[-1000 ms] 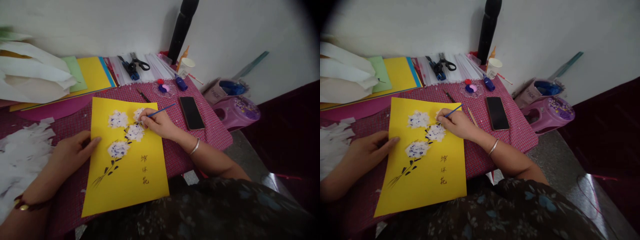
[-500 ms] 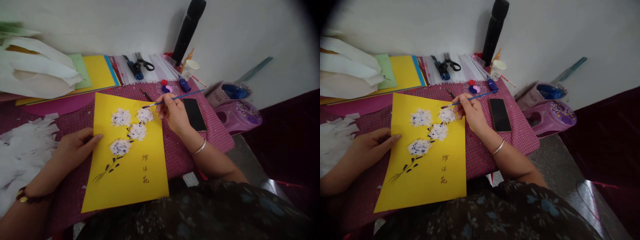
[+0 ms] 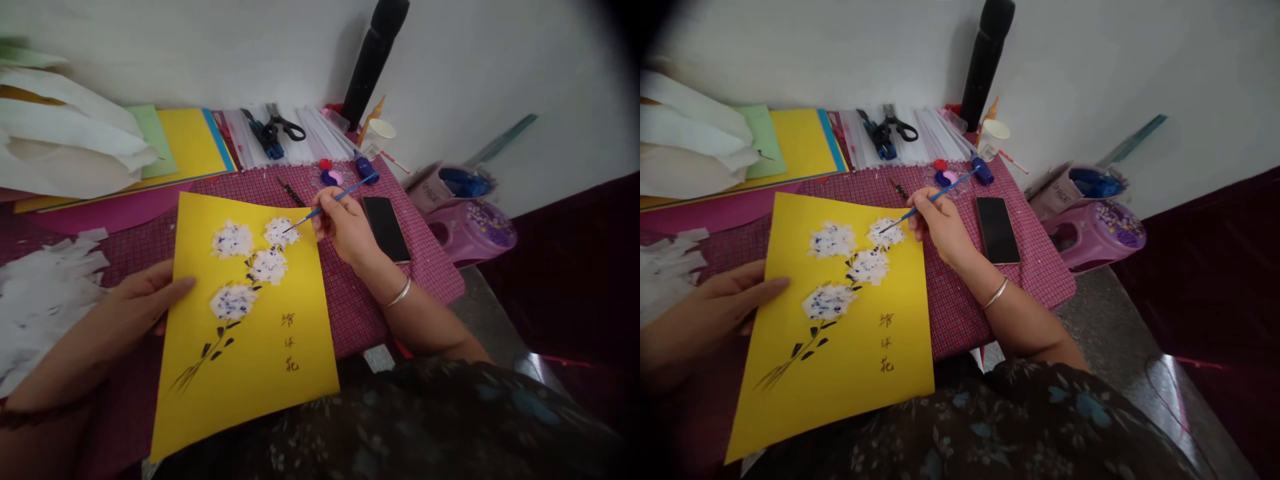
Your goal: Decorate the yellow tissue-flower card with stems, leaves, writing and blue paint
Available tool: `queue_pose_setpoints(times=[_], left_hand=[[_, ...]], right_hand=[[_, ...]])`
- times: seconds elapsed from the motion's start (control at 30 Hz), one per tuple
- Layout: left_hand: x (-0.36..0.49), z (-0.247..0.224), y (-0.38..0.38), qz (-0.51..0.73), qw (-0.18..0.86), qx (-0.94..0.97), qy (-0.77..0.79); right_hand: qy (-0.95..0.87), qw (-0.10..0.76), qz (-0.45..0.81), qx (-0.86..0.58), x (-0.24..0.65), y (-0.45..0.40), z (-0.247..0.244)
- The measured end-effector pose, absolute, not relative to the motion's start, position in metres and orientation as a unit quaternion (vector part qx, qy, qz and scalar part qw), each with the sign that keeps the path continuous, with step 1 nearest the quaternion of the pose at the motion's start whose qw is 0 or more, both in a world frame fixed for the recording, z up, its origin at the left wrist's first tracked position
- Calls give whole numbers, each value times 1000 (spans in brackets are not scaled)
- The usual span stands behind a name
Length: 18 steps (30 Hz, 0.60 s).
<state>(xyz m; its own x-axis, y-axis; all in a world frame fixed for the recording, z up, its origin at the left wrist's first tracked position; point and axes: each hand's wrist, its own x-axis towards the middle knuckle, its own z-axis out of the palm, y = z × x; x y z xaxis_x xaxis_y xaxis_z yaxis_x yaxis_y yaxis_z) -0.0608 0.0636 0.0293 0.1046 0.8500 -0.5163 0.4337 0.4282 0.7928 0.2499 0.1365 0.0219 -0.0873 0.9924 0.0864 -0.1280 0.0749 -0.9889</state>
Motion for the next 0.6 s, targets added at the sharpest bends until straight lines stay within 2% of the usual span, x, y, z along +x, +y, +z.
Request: queue_pose_setpoints(times=[0.1,0.3,0.6], left_hand=[[-53,31,59,281,631,349,633],[-45,39,59,385,571,312,654],[-44,32,61,387,566,314,657]], right_hand=[[-516,520,526,-432,247,135,22],[-534,525,496,-439,249,134,25],[-569,517,464,-440,248,128,29]])
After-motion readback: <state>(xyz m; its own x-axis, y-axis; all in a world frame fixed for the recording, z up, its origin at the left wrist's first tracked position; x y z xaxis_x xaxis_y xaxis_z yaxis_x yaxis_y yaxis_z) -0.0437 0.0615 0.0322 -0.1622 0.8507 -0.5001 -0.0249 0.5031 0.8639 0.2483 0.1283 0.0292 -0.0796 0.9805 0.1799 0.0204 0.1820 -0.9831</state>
